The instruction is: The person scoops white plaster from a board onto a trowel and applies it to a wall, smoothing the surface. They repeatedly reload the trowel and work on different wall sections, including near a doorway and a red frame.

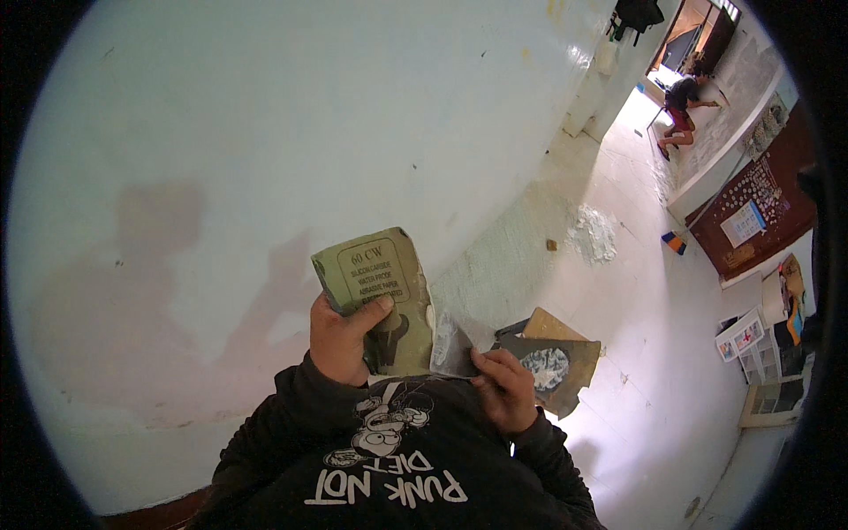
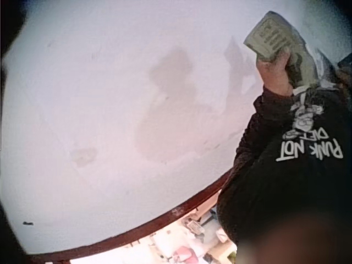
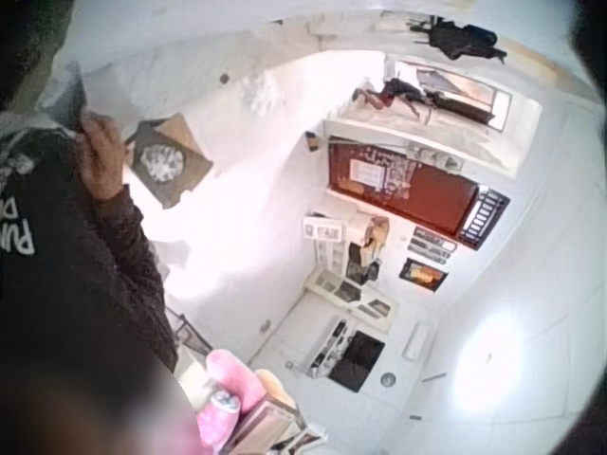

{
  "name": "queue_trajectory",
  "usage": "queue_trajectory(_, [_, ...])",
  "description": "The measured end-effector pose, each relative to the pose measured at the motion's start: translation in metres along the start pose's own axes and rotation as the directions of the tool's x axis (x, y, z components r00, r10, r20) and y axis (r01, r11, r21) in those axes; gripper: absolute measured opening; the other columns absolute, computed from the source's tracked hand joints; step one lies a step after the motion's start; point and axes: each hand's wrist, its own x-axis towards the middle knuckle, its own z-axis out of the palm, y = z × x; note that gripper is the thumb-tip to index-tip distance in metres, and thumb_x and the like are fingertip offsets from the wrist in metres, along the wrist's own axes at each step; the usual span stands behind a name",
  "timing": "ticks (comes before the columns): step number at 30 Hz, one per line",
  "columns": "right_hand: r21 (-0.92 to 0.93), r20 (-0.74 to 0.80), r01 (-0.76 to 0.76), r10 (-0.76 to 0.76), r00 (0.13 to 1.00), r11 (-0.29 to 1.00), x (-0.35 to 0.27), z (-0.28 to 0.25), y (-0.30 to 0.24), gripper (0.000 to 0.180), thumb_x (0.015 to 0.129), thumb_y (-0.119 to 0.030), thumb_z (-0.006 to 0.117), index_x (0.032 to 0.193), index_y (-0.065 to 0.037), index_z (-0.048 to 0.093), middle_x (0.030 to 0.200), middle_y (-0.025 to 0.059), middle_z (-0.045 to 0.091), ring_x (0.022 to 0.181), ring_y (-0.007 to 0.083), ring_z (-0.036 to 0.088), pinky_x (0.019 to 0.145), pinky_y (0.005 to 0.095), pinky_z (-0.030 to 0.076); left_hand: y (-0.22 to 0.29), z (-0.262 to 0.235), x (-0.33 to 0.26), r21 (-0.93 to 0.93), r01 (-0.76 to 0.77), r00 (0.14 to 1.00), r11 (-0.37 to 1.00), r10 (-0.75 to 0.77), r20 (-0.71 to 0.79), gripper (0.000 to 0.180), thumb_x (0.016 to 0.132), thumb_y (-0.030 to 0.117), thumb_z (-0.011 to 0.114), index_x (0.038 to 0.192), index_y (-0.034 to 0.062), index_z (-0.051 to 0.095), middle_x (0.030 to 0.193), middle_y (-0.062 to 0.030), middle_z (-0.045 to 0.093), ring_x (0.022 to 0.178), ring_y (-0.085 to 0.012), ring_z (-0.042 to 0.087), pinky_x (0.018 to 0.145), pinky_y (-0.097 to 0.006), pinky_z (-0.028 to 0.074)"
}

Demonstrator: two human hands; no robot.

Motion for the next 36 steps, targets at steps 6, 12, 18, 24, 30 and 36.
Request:
queue_trajectory(6, [0.098,-0.076,-0.216,0.224,0.972,0.971,-0.051,0.006,0.016,0.032,0.089,-0.004,0.056,0.120,-0.003,0.058,0.087,0.0113,0.063,0.074,0.0181,0.060,0.066,0.0284,0.048,-0.003,-0.013,-0.015,0.100,-0.009,1.000,0.995,0.009,-0.001,0.030,0.080,-0.001,0.064,0.109,-0.0019,0.058,0.100,-0.0106,0.066,0.087,-0.0199,0.064,0.078,-0.033,0.052])
queue_trajectory(12, [0.534,-0.061,-0.662,0.804,0.592,0.527,-0.169,0.023,0.040,0.030,0.099,-0.020,0.044,0.119,0.001,0.052,0.082,0.0066,0.061,0.064,0.0130,0.058,0.056,0.0266,0.048,-0.032,-0.037,-0.040,0.158,0.035,0.994,0.987,-0.052,0.100,0.033,0.081,0.001,0.062,0.113,0.0006,0.056,0.102,-0.0090,0.064,0.088,-0.0211,0.062,0.079,-0.034,0.051])
queue_trajectory(18, [0.672,-0.055,-0.739,0.998,0.026,0.056,-0.301,0.014,0.085,0.036,0.096,-0.025,0.047,0.117,0.005,0.048,0.085,0.0164,0.061,0.059,0.0238,0.061,0.048,0.0365,0.053,-0.086,-0.067,-0.049,0.232,0.230,0.973,0.945,-0.226,-0.045,0.034,0.081,-0.001,0.061,0.115,0.0008,0.055,0.105,-0.0099,0.063,0.093,-0.0223,0.062,0.082,-0.036,0.050])
queue_trajectory(24, [0.759,0.041,-0.651,0.998,0.043,-0.003,-0.344,-0.053,0.180,0.036,0.093,-0.023,0.054,0.116,0.003,0.047,0.086,0.0154,0.059,0.064,0.0263,0.062,0.053,0.0393,0.056,-0.118,-0.071,-0.078,0.323,0.326,0.944,0.889,-0.289,-0.159,0.038,0.081,0.000,0.064,0.117,0.0000,0.054,0.109,-0.0110,0.062,0.096,-0.0241,0.061,0.084,-0.038,0.050])
queue_trajectory(30, [-0.082,-0.127,-0.994,0.990,-0.055,-0.065,-0.366,-0.118,0.314,0.031,0.087,-0.027,0.056,0.110,-0.007,0.064,0.087,0.0143,0.068,0.079,0.0227,0.066,0.067,0.0393,0.053,-0.186,-0.024,-0.088,0.359,0.460,0.886,0.812,-0.391,-0.251,0.039,0.080,0.003,0.067,0.116,-0.0009,0.053,0.107,-0.0118,0.062,0.094,-0.0250,0.062,0.082,-0.040,0.051])
queue_trajectory(36, [-0.017,-0.045,-0.993,0.992,0.117,0.117,-0.376,-0.179,0.389,0.027,0.090,-0.022,0.057,0.103,0.000,0.064,0.076,0.0085,0.066,0.061,0.0158,0.062,0.056,0.0313,0.053,-0.316,0.015,-0.075,0.450,0.599,0.783,0.662,-0.603,-0.155,0.035,0.081,0.006,0.067,0.113,-0.0014,0.057,0.104,-0.0114,0.064,0.094,-0.0250,0.062,0.083,-0.039,0.050])
